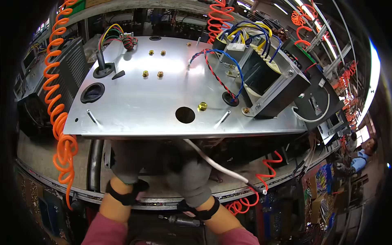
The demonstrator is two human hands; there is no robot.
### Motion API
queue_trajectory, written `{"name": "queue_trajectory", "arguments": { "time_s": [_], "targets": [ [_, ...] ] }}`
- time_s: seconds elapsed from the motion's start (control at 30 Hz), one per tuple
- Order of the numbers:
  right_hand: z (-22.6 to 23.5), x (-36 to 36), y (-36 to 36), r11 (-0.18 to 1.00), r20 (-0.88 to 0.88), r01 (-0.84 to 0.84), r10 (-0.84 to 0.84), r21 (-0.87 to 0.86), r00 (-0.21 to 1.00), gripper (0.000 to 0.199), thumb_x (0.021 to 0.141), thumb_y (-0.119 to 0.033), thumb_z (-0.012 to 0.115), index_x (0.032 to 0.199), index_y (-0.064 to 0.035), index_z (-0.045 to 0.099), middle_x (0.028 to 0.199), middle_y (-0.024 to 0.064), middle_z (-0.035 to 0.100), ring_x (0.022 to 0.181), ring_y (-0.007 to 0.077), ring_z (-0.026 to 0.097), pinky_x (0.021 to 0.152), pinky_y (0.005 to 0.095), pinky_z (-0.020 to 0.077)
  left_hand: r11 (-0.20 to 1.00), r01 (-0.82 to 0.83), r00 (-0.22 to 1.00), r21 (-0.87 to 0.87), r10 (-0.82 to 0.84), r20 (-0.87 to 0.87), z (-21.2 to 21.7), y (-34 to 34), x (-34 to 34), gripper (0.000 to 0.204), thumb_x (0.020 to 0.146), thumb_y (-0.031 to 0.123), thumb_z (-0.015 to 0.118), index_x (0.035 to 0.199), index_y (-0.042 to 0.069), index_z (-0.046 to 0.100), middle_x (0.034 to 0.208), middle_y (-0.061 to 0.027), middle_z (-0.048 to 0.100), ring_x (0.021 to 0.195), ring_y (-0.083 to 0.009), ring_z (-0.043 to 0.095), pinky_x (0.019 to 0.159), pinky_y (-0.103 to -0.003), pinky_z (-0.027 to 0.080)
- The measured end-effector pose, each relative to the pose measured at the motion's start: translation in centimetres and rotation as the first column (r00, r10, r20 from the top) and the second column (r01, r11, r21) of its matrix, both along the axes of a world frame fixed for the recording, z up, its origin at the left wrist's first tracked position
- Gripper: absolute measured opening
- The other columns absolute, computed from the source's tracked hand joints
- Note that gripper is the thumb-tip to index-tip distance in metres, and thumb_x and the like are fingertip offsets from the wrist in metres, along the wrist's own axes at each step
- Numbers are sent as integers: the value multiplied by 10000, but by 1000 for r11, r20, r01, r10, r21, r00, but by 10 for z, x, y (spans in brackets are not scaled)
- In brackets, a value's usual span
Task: Wiring and assembling components into a power inverter chassis on an assembly line.
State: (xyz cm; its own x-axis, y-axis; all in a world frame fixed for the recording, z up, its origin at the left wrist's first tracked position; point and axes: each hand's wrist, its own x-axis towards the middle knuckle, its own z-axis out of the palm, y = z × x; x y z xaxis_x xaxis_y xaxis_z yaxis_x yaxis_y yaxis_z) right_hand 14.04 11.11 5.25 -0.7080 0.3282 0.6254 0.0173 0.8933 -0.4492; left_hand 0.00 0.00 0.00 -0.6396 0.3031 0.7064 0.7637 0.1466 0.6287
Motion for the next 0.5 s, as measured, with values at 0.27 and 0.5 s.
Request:
{"name": "queue_trajectory", "arguments": {
  "time_s": [0.27, 0.5],
  "targets": [
    [-20, -11, 3, 983, -168, 157, -141, 91, 976, 368, 799, -228, 786, 1130, -84, 713, 1066, 85, 723, 929, 298, 696, 814, 415, 536, 941, 20, 880, -338, -177, -442, 37, -19, -17, 477, 885, 216, 755, 1327, 106, 613, 1267, -77, 652, 1104, -227, 658, 946, -386, 530],
    [-9, -15, -3, 984, -232, 150, -124, 98, 965, 352, 819, -186, 768, 1128, -31, 704, 1009, 153, 726, 844, 314, 709, 757, 404, 554, 947, 180, 914, -265, -261, -310, 31, -19, -37, 463, 858, 155, 781, 1288, 72, 630, 1181, -91, 686, 1038, -235, 679, 909, -371, 543]
  ]
}}
